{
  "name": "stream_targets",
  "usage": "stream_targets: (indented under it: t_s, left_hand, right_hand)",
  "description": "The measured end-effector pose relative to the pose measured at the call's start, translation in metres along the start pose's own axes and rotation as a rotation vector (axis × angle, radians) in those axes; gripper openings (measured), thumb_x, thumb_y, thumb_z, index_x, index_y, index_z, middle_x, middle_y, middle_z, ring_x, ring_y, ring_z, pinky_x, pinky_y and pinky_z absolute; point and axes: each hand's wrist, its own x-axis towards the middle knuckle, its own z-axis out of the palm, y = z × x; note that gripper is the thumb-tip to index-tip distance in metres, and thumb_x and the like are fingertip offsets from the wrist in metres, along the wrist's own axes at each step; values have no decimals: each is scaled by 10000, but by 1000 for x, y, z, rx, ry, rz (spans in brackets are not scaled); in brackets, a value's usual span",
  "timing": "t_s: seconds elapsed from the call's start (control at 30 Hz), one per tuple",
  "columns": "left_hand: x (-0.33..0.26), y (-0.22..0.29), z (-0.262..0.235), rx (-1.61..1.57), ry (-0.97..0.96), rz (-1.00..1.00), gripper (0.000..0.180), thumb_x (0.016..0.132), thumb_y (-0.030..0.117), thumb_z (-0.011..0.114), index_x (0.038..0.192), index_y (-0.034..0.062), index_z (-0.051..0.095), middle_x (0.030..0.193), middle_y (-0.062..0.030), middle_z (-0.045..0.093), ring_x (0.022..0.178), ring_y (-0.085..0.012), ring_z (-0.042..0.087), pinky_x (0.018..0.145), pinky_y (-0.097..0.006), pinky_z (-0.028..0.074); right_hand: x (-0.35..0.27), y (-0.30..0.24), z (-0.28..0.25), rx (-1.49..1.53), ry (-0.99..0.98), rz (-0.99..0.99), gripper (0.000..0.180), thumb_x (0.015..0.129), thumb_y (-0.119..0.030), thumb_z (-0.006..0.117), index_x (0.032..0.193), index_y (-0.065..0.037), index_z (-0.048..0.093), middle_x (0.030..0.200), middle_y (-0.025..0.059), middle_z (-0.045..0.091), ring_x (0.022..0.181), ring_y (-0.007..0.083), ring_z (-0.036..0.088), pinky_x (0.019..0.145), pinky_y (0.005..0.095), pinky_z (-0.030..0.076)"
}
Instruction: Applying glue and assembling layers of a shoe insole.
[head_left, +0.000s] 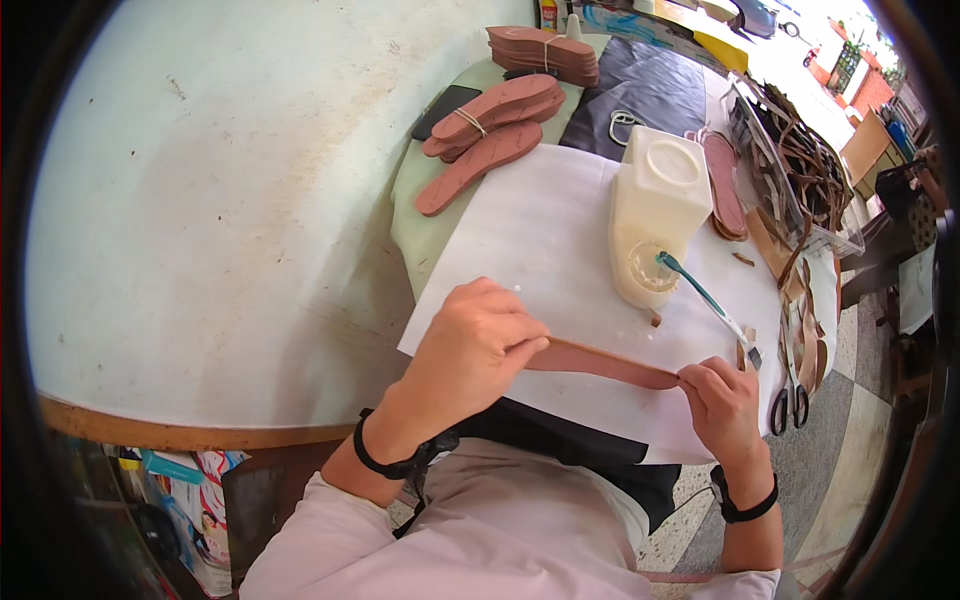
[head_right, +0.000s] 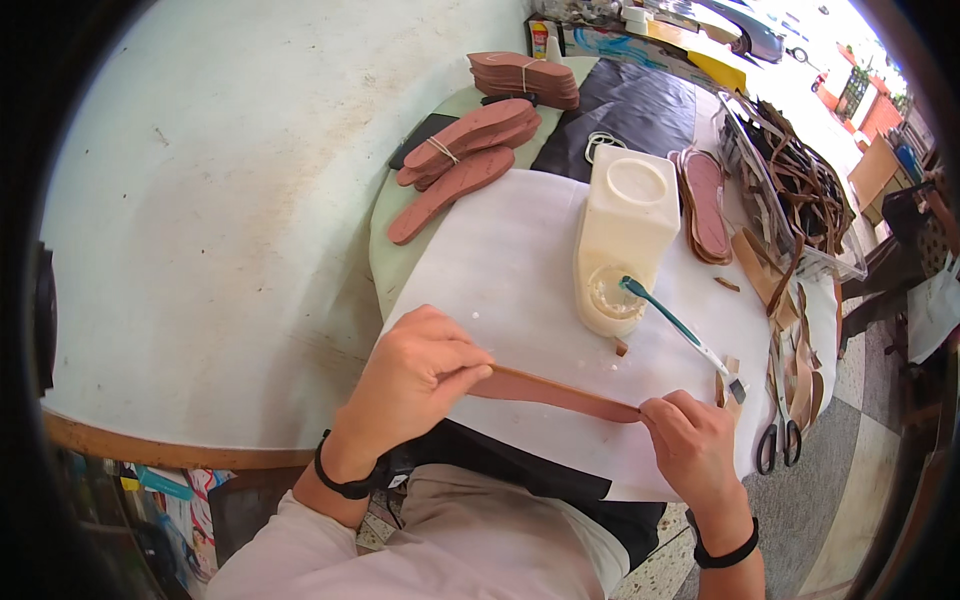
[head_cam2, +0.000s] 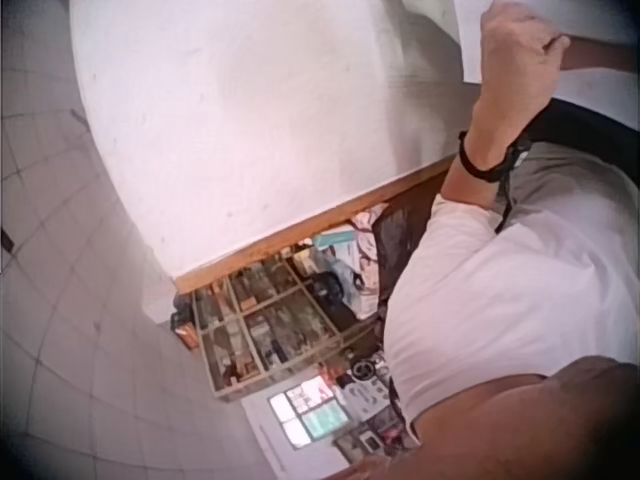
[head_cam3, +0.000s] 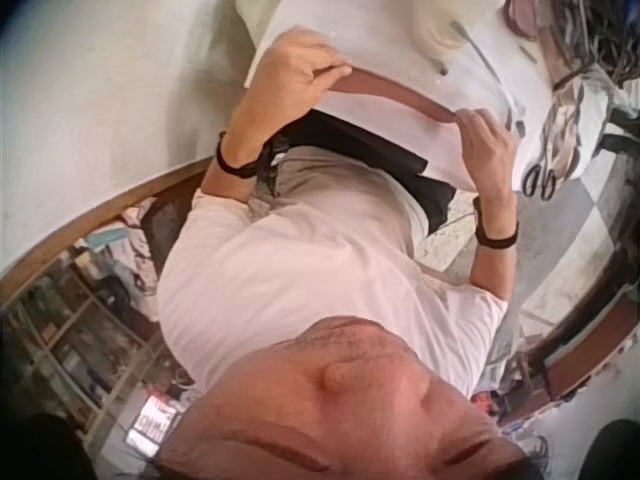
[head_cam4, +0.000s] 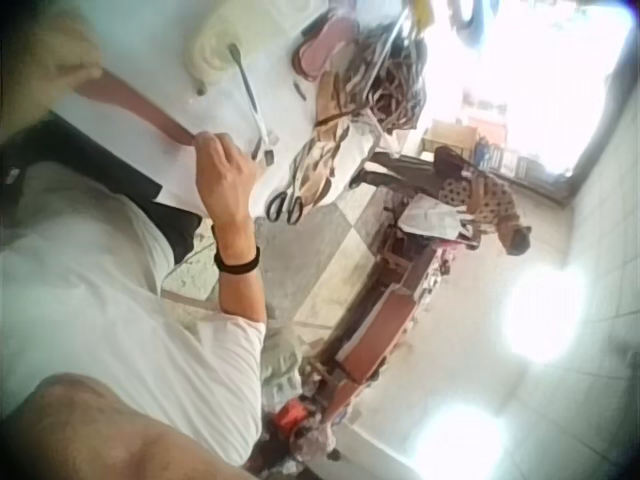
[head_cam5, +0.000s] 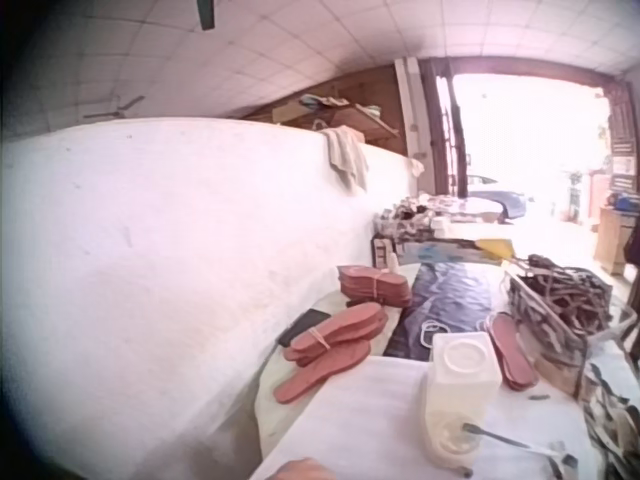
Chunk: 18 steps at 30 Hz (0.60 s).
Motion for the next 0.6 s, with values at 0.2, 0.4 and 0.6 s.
stream_targets:
  t_s: [0.2,0.4,0.6]
  left_hand:
    - [5,16,15,92,-20,49,50,770,56,786,813,70,766,800,-41,682,854,-245,608,847,-386,464]
    - [11,36,46,167,-67,136,53,744,83,690,694,65,700,747,-47,632,846,-263,575,856,-401,461]
    - [19,57,77,172,-58,151,55,710,85,670,672,64,703,756,-64,620,901,-260,578,891,-395,449]
  right_hand:
    - [-3,0,3,1,18,23,160,772,26,774,881,-42,679,747,77,636,610,263,634,545,354,482]
    - [-6,-2,5,-6,32,20,175,769,42,770,882,-42,667,748,83,637,614,273,635,549,360,482]
    - [-9,-2,5,4,41,22,209,743,60,769,887,-32,650,747,92,631,616,284,633,548,365,479]
